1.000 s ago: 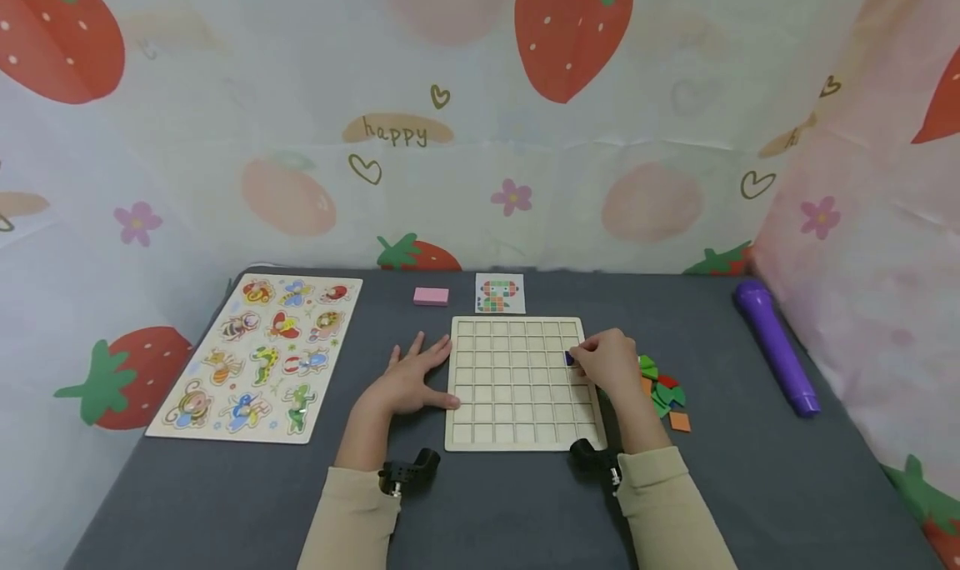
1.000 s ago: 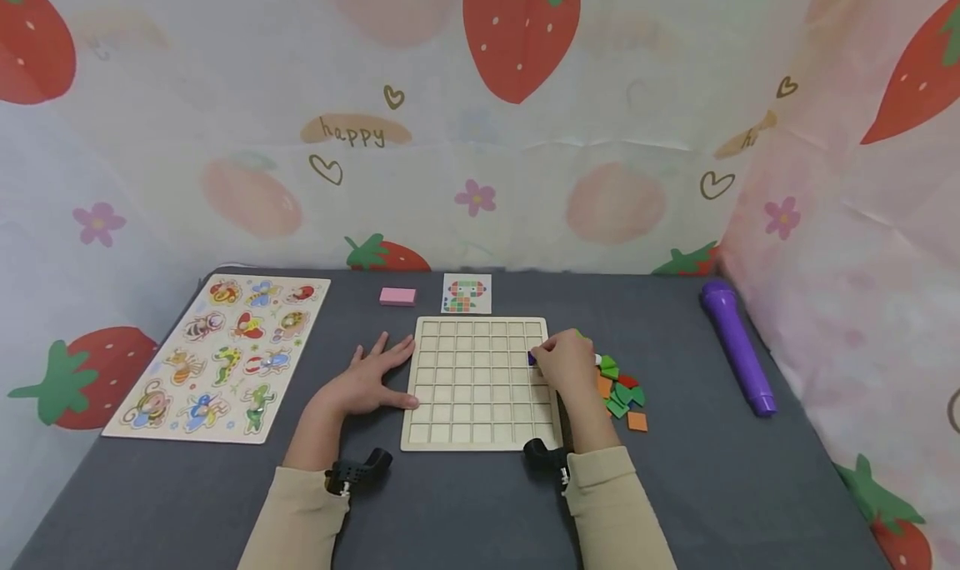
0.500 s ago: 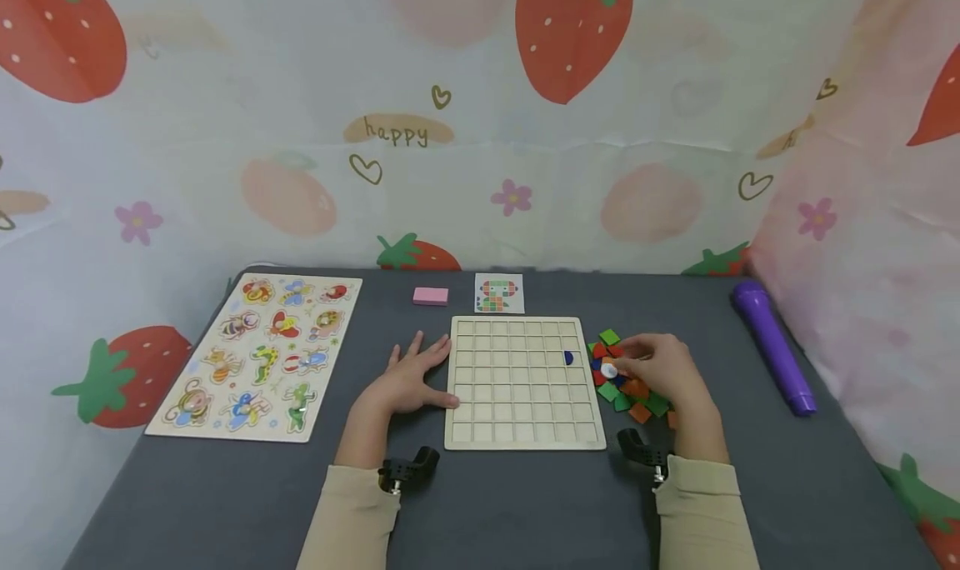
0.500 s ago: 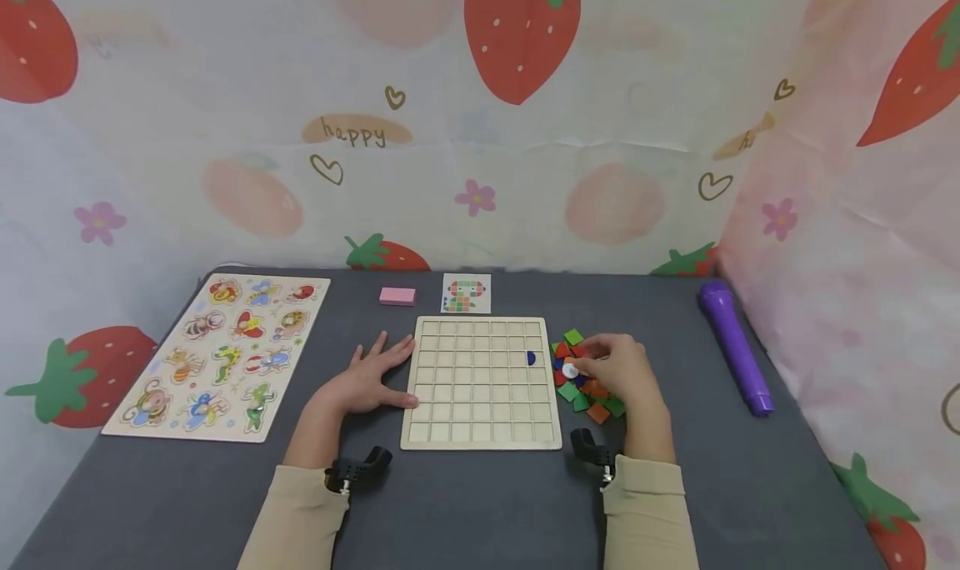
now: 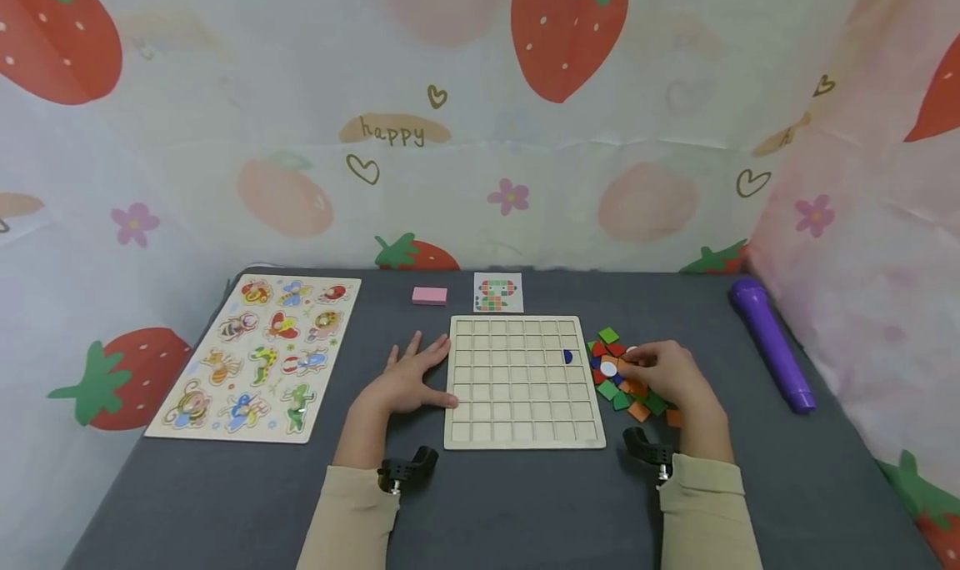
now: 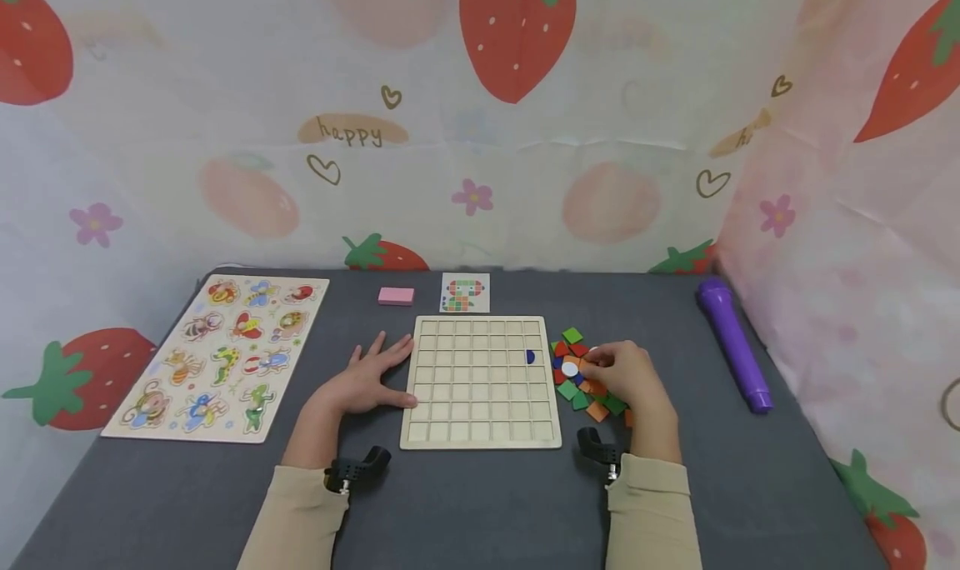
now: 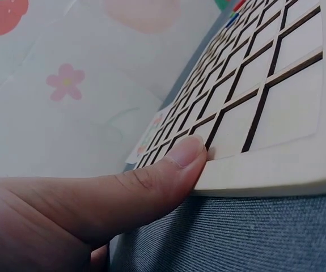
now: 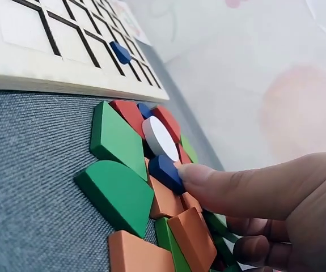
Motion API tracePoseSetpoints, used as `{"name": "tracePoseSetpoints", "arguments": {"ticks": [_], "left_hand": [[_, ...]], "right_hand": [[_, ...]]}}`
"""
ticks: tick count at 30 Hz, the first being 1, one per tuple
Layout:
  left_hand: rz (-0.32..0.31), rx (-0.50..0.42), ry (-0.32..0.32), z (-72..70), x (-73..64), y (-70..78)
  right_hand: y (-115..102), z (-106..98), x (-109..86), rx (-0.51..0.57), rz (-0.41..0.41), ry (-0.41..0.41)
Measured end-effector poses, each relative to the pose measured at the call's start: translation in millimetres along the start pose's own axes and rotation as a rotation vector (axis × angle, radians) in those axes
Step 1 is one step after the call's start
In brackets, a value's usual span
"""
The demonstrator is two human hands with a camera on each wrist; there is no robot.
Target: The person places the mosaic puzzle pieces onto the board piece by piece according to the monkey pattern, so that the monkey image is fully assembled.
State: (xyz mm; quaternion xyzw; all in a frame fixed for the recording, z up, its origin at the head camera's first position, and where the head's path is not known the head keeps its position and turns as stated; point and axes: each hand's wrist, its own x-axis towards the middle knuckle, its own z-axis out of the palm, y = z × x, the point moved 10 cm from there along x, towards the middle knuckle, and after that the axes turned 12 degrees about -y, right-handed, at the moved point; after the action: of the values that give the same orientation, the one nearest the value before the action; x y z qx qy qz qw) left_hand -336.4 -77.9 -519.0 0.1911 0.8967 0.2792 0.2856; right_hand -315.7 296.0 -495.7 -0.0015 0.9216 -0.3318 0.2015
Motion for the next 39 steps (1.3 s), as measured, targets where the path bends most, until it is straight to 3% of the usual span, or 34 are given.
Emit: {"name": "tracePoseSetpoints", "arguments": {"ticks": [10, 24, 30, 39], "left_hand": [[0.017, 0.007, -0.012, 2.7, 2.2, 2.5], [0.013, -0.005, -0.005, -0.5, 0.8, 0.9], [0.021, -0.018, 0.004, -2.0, -0.6, 1.4], [0.017, -0.008, 0.013, -1.7, -0.5, -0.6]], "right_hand": [[8, -5, -1.7, -0.049, 0.031, 0.019], [8, -7, 1.3, -0.007, 0.018, 0.065], [-4, -14, -0.6, 0.016, -0.041, 0.113], [-45, -9, 1.4, 0.025, -0.175, 0.206]]}}
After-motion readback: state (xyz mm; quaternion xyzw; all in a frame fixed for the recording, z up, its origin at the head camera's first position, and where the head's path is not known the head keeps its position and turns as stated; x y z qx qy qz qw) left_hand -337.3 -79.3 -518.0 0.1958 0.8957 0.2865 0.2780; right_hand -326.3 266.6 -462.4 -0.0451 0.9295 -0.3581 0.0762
